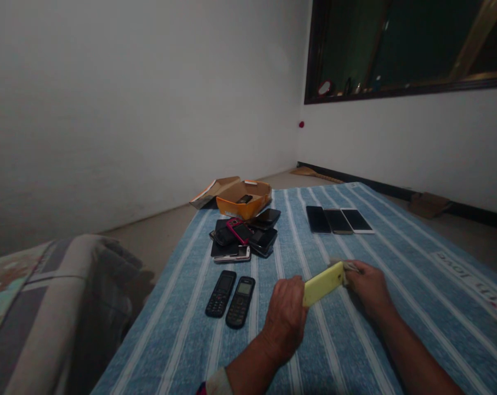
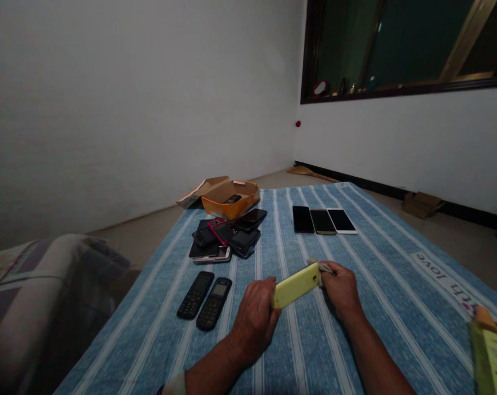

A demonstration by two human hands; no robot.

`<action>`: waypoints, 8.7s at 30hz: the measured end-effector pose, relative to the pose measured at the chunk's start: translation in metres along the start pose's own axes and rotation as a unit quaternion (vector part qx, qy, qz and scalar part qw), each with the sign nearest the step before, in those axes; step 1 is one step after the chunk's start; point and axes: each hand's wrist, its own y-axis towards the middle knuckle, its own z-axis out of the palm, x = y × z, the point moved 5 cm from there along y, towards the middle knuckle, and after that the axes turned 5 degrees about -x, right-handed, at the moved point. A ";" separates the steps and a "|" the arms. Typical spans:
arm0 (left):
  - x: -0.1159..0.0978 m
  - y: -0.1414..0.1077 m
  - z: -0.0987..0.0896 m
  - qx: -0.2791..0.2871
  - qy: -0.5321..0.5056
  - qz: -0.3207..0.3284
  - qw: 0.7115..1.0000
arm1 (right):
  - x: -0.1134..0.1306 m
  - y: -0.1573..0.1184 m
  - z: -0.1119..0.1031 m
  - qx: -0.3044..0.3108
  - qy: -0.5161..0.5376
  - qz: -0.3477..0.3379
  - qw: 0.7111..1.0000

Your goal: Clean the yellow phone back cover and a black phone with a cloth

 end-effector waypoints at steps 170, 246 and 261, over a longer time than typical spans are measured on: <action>0.045 0.006 0.021 0.147 0.038 -0.200 0.968 | 0.020 -0.044 0.061 0.033 -0.370 -0.408 0.834; 0.025 0.031 0.026 0.009 0.023 -0.094 0.995 | 0.004 0.010 0.033 0.076 0.019 -0.115 0.990; 0.042 0.029 0.023 -0.001 0.113 -0.195 0.974 | 0.011 -0.007 0.038 0.049 -0.008 -0.159 0.986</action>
